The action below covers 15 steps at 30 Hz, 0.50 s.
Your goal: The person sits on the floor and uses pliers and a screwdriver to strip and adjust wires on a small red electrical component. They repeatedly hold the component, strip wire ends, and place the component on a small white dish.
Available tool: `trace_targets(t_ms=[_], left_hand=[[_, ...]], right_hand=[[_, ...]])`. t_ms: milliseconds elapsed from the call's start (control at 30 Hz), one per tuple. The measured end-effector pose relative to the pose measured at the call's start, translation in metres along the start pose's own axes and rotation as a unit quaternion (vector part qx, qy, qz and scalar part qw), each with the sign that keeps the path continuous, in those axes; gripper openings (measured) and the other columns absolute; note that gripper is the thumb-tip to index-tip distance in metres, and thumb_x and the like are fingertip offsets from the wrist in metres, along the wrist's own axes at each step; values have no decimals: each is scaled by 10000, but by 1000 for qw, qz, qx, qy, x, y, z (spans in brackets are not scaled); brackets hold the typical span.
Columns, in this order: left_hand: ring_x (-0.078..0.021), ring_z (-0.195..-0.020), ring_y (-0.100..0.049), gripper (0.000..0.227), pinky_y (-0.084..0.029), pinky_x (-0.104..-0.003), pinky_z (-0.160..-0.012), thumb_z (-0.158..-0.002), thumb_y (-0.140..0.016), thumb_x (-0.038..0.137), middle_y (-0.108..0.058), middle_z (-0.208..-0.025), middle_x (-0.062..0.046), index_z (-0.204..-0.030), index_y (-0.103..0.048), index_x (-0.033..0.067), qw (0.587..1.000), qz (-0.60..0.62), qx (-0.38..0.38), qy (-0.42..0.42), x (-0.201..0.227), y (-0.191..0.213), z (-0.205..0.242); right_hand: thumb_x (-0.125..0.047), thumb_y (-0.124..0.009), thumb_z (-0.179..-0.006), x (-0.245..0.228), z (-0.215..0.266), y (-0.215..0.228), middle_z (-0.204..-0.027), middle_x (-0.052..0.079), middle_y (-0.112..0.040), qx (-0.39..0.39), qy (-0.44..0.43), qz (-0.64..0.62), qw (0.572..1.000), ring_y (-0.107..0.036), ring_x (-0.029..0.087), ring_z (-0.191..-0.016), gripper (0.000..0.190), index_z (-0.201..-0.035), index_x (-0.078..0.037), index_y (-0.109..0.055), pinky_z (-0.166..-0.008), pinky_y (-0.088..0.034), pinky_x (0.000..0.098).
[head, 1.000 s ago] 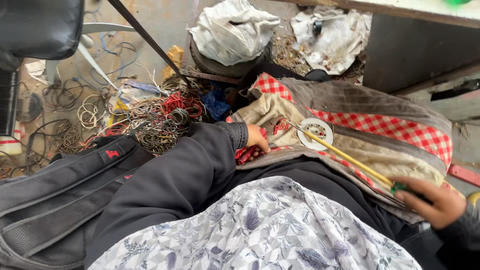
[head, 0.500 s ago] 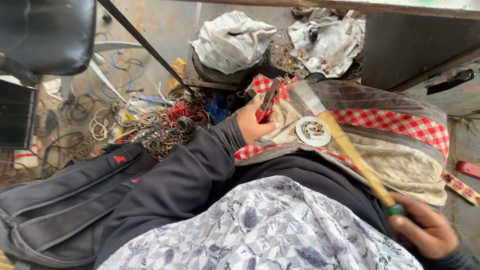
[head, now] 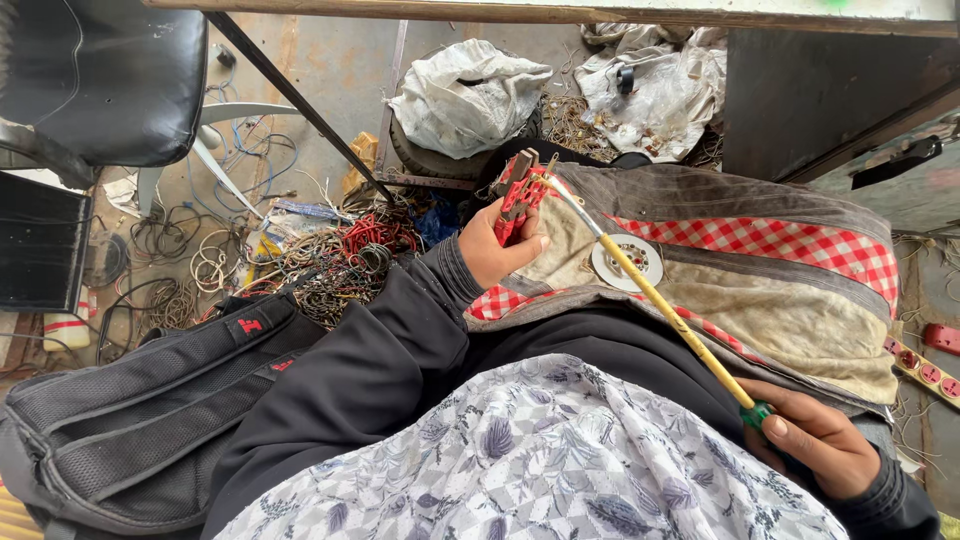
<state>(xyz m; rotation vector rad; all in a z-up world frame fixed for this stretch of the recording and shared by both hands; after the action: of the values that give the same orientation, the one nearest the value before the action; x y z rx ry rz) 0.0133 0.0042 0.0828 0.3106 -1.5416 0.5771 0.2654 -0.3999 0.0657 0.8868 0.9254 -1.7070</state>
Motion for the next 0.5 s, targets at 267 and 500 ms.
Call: trace_targets(t_ms=[267,500], left_hand=[[-30,-795,-481,268,-468,-216,-742,-910,-738,9,-525,-873,57,-1104,-554,17,1000,-22,1,2,-2,1,1],[-32,-809,-515,291,-505,-219,-779,-908,-739,13,-546,-877,54,-1128,-548,15,1000,-25,-10,1,-4,2,0]], right_hand=[[-94,-532,-969,0,-7,-6,-699,57,-585,-12,-20,39,999,-489,120,-615,554,-1504,42,-493,-556,-410,271],[-81,-550,-967,-5,-6,-10,-688,37,-568,5,-6,46,999,-473,106,-571,550,-1502,37,-507,-518,-399,261]])
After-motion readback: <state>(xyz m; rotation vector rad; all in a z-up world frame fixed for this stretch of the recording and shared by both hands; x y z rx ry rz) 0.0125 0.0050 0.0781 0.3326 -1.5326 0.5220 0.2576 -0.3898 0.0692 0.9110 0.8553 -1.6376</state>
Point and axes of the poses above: each hand's wrist, its own z-axis away from the middle knuckle, its own y-axis out of the back of the hand, x = y × z, the point moved 3 cm from there along -z, towards the middle knuckle
